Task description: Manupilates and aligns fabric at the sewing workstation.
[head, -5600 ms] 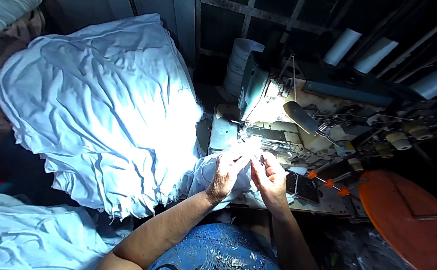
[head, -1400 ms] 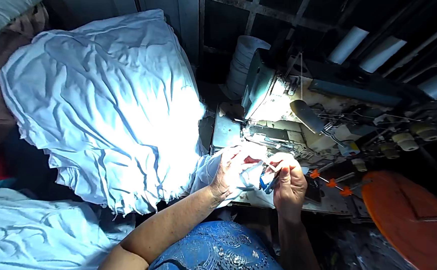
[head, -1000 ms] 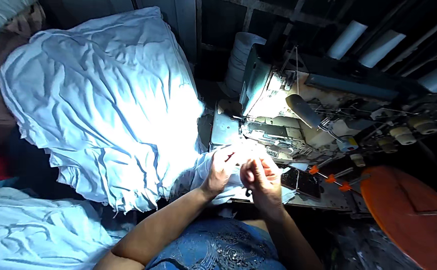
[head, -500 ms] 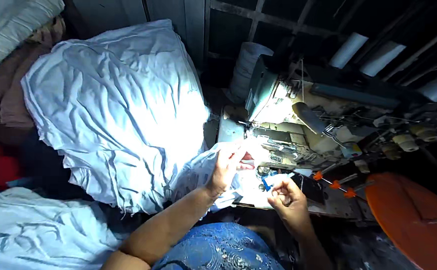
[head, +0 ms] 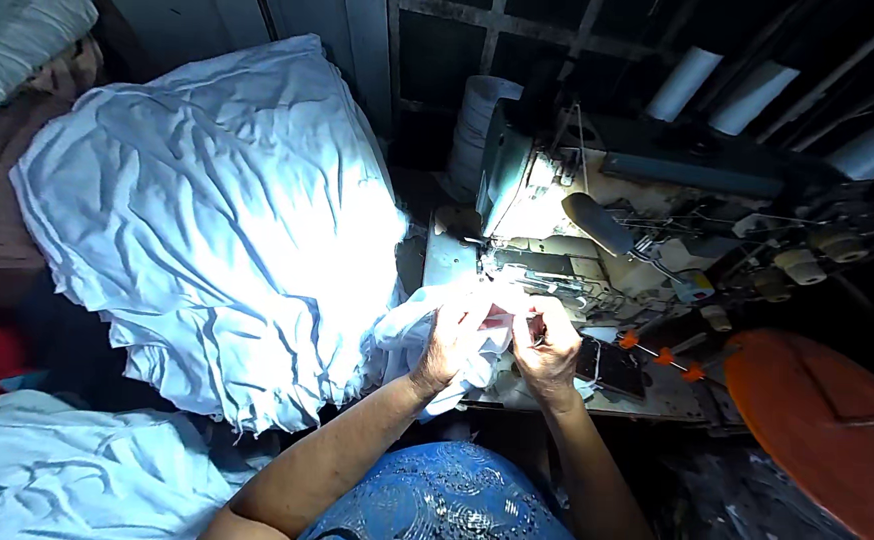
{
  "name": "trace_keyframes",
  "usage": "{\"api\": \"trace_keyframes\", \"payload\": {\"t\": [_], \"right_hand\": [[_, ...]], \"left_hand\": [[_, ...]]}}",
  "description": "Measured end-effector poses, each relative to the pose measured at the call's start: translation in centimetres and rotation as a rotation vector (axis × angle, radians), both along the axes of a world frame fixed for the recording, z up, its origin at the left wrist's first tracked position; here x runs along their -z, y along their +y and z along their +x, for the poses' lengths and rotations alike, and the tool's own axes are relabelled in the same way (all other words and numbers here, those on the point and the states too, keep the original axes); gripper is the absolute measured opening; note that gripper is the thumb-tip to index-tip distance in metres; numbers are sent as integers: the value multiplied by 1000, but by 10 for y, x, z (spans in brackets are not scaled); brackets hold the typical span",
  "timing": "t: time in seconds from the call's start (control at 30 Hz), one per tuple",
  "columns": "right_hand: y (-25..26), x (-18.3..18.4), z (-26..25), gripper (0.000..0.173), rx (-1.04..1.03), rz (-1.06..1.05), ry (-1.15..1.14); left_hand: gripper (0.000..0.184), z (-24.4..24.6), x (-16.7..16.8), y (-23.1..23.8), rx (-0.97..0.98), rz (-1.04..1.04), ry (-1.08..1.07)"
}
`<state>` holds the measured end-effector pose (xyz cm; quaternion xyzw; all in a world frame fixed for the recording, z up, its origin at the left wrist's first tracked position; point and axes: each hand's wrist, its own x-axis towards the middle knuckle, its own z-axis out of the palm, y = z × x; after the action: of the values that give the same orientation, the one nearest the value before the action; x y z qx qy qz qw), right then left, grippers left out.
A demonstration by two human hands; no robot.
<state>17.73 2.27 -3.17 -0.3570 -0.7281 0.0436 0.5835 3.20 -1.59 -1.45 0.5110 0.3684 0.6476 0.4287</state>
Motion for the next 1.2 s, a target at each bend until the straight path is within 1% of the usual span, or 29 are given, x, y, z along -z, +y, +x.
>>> {"api": "trace_keyframes", "payload": {"t": [0.1,0.17,0.2,0.27,0.37,0.47,0.53,0.6,0.63,0.73,0.77,0.83,0.93,0.97,1.0,1.07,1.1,1.13,1.2], "right_hand": [[4,-1,8,13,-137,-64,113],[7,0,11,12,-157,-43,133],[8,1,12,12,-158,-22,128],[8,2,12,12,-173,3,118],[9,5,9,12,-181,14,162],[14,12,7,13,-188,-8,245],[14,15,5,14,-227,-79,357],[12,15,4,18,-279,-180,476],[12,14,3,20,-299,-223,537],[8,13,-2,21,-328,-327,669],[7,12,-3,21,-346,-346,691],[4,13,-6,20,-392,-359,702],[2,16,-8,20,-418,-351,723],[1,17,-8,20,-415,-343,726],[1,17,-8,20,-413,-335,727],[0,17,-6,21,-407,-322,721],[0,17,-6,21,-399,-323,716],[0,17,-5,21,-391,-325,715],[-2,18,-6,21,-380,-328,710]], "left_hand": [[28,-10,-1,5,-38,72,168],[24,-17,-1,7,-86,155,243],[23,-19,-1,7,-96,167,268],[23,-21,-1,3,-72,109,289],[21,-20,0,-6,39,25,294],[25,-23,-4,-15,193,-36,245],[26,-31,-12,-21,341,-76,232],[24,-39,-18,-27,427,-13,237],[22,-41,-19,-30,408,56,258],[28,-38,-16,-28,138,315,330],[31,-37,-13,-25,110,371,323],[26,-37,-9,-22,149,400,213],[18,-32,-11,-23,307,342,-7],[18,-31,-13,-24,316,325,-41],[18,-29,-14,-26,273,308,-35],[18,-26,-16,-27,91,303,81],[19,-26,-16,-26,-20,329,213],[21,-27,-16,-24,-128,364,412],[22,-29,-14,-23,-317,397,881]]}}
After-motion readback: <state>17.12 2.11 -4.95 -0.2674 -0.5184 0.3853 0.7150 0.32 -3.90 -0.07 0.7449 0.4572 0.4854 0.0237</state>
